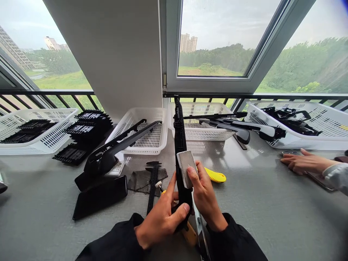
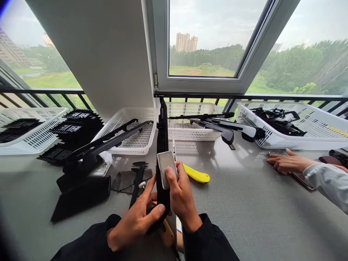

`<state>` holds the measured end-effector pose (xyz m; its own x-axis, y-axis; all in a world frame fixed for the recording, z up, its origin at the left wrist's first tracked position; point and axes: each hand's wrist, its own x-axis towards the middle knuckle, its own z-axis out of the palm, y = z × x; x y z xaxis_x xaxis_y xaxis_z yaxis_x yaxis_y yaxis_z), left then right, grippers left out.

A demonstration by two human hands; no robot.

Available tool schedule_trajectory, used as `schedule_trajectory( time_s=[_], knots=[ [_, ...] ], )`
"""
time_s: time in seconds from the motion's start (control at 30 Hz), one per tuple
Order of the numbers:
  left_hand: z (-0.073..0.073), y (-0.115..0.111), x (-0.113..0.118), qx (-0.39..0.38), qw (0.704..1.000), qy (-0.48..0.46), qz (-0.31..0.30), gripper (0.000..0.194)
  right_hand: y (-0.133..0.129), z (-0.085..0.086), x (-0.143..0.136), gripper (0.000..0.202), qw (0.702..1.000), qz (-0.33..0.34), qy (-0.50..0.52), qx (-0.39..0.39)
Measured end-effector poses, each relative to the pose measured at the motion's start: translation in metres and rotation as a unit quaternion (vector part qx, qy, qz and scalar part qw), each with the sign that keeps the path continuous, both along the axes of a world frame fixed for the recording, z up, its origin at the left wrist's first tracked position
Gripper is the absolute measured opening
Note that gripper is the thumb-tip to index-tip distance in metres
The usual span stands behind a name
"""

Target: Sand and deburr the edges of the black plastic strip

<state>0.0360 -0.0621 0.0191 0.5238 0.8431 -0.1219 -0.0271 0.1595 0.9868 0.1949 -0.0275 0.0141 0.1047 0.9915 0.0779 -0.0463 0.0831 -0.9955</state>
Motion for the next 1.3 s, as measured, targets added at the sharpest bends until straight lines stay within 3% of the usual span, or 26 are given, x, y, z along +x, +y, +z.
schedule_trajectory(
  time_s=[0.17, 0.37, 0.6, 0.83, 1.03, 1.2, 1.3],
  knots=[
    [0.007, 0.001, -0.003, -0.021, 0.998, -0.012, 0.062, 0.118, 0.001, -0.002, -0.003, 0.046, 0.999, 0.024, 0.030, -0.028],
    [0.008, 0.003, -0.001, -0.018, 1.000, -0.006, -0.008, 0.122, 0.004, -0.001, 0.002, 0.039, 1.000, -0.017, 0.004, 0.006],
    [0.007, 0.005, -0.005, -0.054, 0.995, -0.061, 0.052, 0.123, 0.002, 0.004, 0.003, 0.045, 0.998, 0.031, 0.031, -0.040],
    [0.014, 0.008, -0.006, -0.060, 0.995, -0.073, -0.029, 0.120, 0.004, 0.011, 0.011, 0.038, 0.998, 0.027, 0.057, -0.019],
    [0.003, 0.009, -0.007, -0.070, 0.993, -0.074, 0.056, 0.122, 0.005, 0.006, 0.007, 0.045, 0.989, 0.118, 0.078, -0.044],
    [0.007, 0.006, -0.006, -0.090, 0.994, -0.063, -0.013, 0.122, 0.006, 0.003, 0.007, 0.041, 0.997, 0.045, 0.065, -0.022],
    [0.012, 0.009, -0.007, -0.085, 0.993, -0.080, -0.024, 0.125, 0.007, 0.003, 0.008, 0.042, 0.997, 0.028, 0.060, -0.027]
  ],
)
